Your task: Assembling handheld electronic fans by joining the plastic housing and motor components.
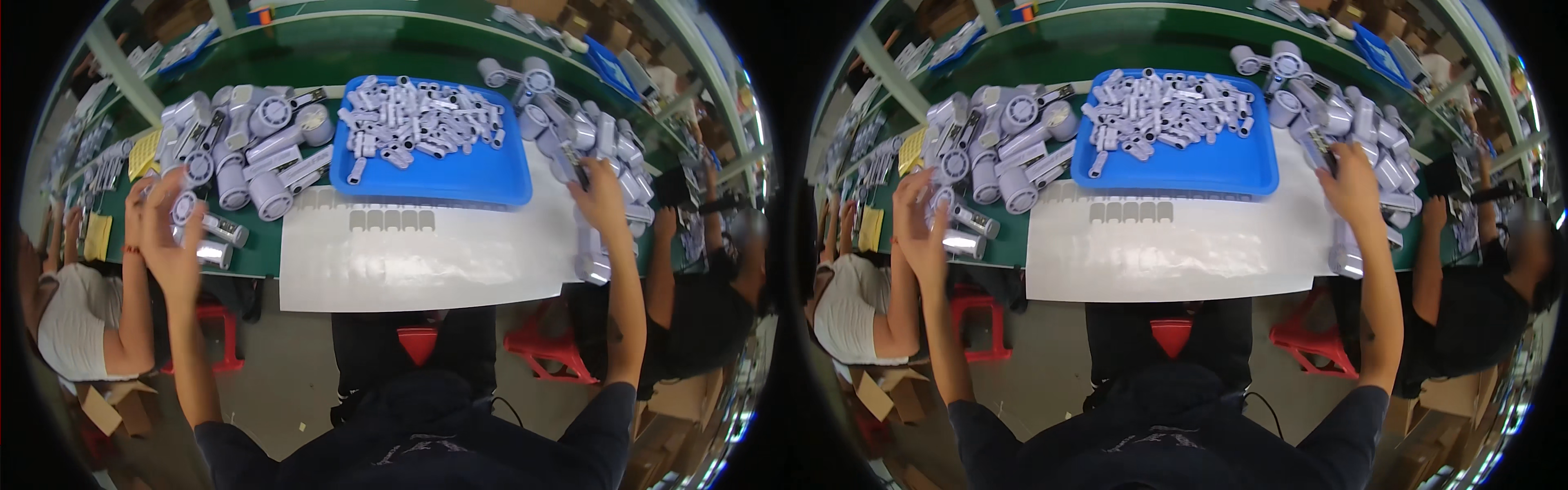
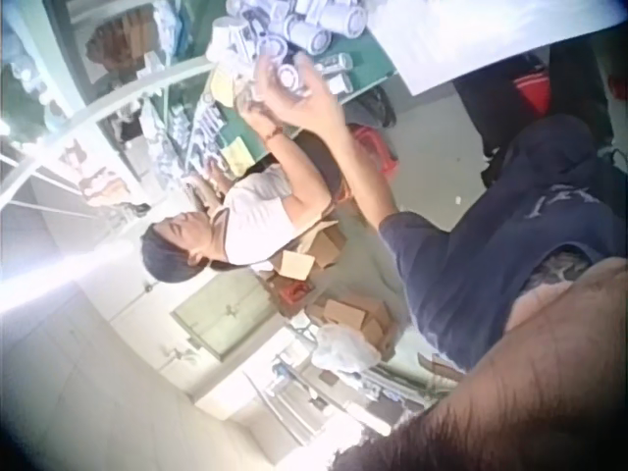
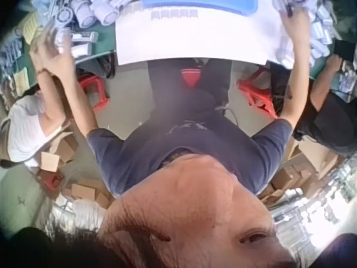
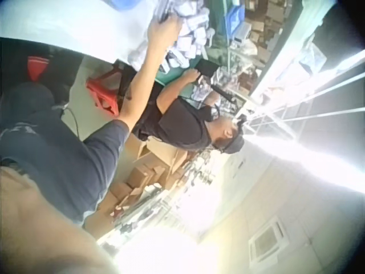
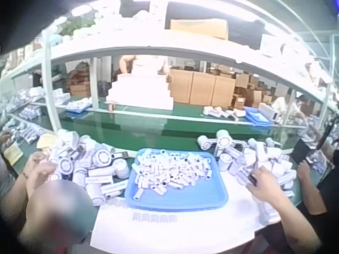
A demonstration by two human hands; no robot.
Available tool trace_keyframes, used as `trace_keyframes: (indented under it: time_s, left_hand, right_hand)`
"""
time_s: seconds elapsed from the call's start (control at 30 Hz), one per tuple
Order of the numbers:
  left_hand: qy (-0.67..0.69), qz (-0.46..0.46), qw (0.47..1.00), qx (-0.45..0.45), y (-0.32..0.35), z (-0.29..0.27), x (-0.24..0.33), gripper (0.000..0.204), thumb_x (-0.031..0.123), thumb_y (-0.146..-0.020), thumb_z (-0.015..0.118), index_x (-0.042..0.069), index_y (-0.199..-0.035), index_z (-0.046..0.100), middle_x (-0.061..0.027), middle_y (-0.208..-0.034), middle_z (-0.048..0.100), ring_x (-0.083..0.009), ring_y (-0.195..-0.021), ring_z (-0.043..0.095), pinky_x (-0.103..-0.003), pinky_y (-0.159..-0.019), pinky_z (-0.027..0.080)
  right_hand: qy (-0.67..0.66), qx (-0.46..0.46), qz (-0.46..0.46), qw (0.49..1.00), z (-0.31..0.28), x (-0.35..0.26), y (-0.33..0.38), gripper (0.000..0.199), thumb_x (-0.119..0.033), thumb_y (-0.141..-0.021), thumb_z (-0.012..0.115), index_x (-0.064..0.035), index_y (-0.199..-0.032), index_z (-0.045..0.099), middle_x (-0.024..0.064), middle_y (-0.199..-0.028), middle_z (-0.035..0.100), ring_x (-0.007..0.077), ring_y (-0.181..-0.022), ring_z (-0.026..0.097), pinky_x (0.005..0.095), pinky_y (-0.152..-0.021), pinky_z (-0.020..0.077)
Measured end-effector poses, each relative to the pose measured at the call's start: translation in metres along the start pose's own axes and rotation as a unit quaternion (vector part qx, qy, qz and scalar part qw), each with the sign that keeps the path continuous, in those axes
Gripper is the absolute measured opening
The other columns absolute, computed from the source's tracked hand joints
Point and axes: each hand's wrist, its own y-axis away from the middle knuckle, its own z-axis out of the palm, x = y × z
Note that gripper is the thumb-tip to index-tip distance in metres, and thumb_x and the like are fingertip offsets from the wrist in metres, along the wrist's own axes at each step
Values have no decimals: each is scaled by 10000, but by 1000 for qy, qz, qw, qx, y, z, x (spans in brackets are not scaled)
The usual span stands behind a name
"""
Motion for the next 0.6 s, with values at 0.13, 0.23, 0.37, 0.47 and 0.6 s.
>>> trace_keyframes:
  time_s: [0.13, 0.23, 0.37, 0.47, 0.6]
  left_hand:
    - [127, 94, 960, -231, 30, 60, 89, 440, 15, -685, 709, 43, -1114, 618, -154, -1160, 610, -319, -1117, 568, -394, -971, 423]
    - [246, 115, 898, -346, 64, 118, 111, 622, 45, -682, 763, 113, -1265, 555, -164, -1406, 413, -350, -1321, 374, -441, -1070, 338]
    - [261, 121, 902, -321, 94, 189, 114, 720, 69, -642, 789, 125, -1304, 512, -164, -1390, 411, -361, -1305, 378, -460, -1054, 350]
    - [240, 104, 919, -295, 99, 203, 91, 690, 107, -645, 810, 99, -1268, 513, -143, -1264, 513, -341, -1205, 477, -425, -996, 402]
    - [229, -34, 921, -315, 79, 193, 74, 639, 198, -644, 832, 69, -1192, 532, -142, -1148, 578, -326, -1101, 534, -393, -935, 442]
  right_hand:
    - [-223, -91, 71, 968, -33, -9, 14, 437, -172, -728, 753, -10, -1090, 571, 77, -907, 586, 190, -824, 607, 357, -740, 500]
    - [-579, -202, 236, 754, -7, -56, 47, 414, -225, -808, 721, -7, -1115, 549, 52, -963, 611, 159, -834, 607, 332, -789, 516]
    - [-737, -290, 388, 471, 21, -111, 111, 386, -331, -957, 558, -48, -1216, 511, 110, -1091, 630, 217, -1010, 629, 361, -872, 524]
    - [-749, -299, 404, 432, 23, -102, 113, 339, -337, -969, 537, -27, -1094, 594, 136, -985, 664, 219, -921, 659, 346, -816, 548]
    - [-455, -438, 87, 770, -16, -113, 68, 308, -269, -931, 591, 15, -838, 666, 120, -748, 673, 210, -703, 662, 312, -653, 531]
